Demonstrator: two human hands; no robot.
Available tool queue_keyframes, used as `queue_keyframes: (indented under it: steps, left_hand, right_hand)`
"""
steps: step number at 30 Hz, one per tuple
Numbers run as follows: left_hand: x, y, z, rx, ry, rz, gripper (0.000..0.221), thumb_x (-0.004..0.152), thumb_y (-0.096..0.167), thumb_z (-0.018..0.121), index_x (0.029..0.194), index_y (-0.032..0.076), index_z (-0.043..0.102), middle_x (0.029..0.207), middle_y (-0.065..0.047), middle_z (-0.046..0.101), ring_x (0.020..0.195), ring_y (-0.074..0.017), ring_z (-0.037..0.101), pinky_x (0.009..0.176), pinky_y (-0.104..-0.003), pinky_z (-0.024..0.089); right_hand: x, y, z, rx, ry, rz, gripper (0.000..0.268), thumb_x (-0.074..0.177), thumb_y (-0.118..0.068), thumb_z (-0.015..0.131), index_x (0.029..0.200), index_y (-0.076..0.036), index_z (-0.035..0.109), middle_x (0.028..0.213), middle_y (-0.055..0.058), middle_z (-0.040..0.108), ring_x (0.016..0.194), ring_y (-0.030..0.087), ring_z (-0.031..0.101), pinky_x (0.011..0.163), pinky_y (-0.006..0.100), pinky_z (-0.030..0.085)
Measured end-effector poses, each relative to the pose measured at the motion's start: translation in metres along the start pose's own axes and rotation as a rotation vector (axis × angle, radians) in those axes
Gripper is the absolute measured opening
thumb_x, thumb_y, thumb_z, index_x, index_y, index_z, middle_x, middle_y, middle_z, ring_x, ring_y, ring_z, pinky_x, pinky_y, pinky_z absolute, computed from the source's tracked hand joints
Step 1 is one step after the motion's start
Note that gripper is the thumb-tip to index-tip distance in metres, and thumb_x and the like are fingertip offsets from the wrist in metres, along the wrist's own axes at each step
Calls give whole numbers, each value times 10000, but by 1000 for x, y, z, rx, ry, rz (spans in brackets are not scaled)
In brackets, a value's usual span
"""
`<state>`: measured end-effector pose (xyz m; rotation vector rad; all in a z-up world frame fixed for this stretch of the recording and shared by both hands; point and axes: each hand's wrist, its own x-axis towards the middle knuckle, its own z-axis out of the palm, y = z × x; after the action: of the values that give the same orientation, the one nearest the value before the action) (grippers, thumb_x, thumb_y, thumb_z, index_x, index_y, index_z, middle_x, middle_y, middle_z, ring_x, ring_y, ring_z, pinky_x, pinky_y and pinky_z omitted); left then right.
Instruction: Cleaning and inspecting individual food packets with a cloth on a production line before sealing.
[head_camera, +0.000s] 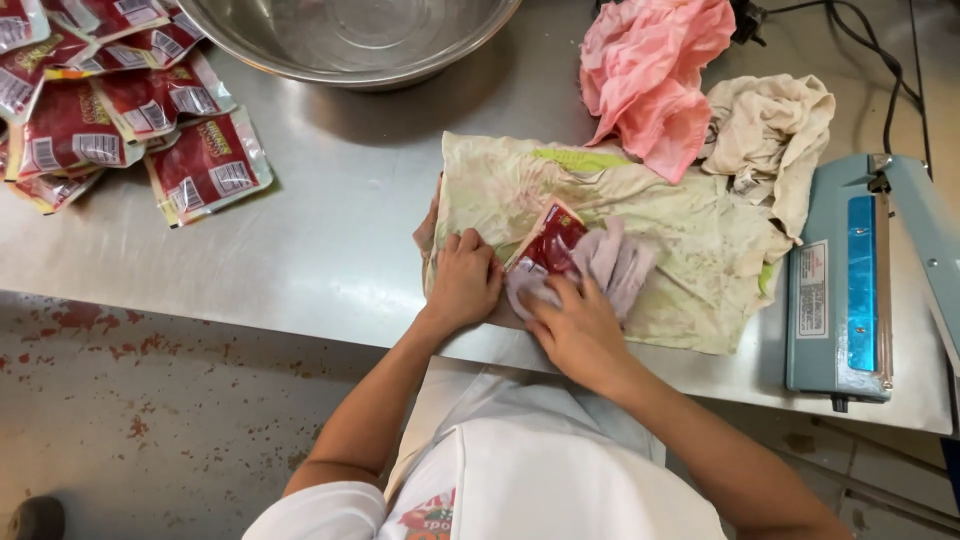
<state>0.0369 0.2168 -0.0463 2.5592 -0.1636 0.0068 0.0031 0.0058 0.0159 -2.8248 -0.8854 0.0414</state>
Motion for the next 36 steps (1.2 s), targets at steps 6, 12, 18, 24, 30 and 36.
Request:
queue_keyframes:
  steps: [6, 12, 18, 24, 30, 36]
  left_hand:
    - [3, 1, -10, -89, -4, 26, 216, 864, 307, 701, 852, 91, 702, 995, -85, 538, 1021, -343, 526, 829, -453, 467]
    - [-3, -9, -9, -125, -81, 70, 240, 877, 388, 700, 894, 149, 719, 994, -50, 545, 1044, -333, 532, 861, -447, 472]
    - [-1, -17, 13, -135, 48, -1, 124, 831, 236, 717, 792, 120, 694, 940, -48, 566, 996, -337, 572, 813, -435, 508]
    - [4, -15, 22, -115, 94, -27, 136, 797, 295, 729, 782, 162, 704, 936, -40, 575, 1002, -348, 583, 809, -467, 515]
    - [2, -9, 19, -61, 161, -12, 116, 804, 248, 681, 784, 133, 692, 912, -49, 567, 939, -340, 588, 761, -450, 523]
    - [4, -6, 13, -85, 151, -9, 147, 798, 271, 673, 795, 124, 678, 933, -66, 569, 945, -355, 583, 757, -470, 514]
  right_hand:
    - [-32, 85, -4, -270, 75, 289, 268, 941, -483, 621, 1110, -338, 771, 1243, 54, 635, 1132, 377, 581, 901, 516, 491]
    - [8, 116, 9, -11, 436, 117, 313, 923, -261, 688, 1226, -298, 758, 1072, 104, 594, 1026, 375, 647, 858, 437, 542]
    - [38, 7, 27, -201, 149, -134, 403, 870, -324, 646, 1262, -262, 716, 1340, 88, 613, 1302, 359, 529, 1042, 564, 423]
    - [105, 85, 55, -163, 138, 186, 430, 897, -301, 622, 1304, -180, 692, 1359, 114, 569, 1260, 405, 492, 940, 562, 482]
    - [14, -1, 28, -84, 144, -121, 671, 809, -215, 630, 1475, -238, 553, 1538, 71, 509, 1322, 368, 501, 1020, 519, 434]
    - [-45, 92, 39, -188, 188, 45, 476, 804, -202, 654, 1272, -265, 714, 1336, 43, 632, 1123, 383, 589, 908, 506, 507]
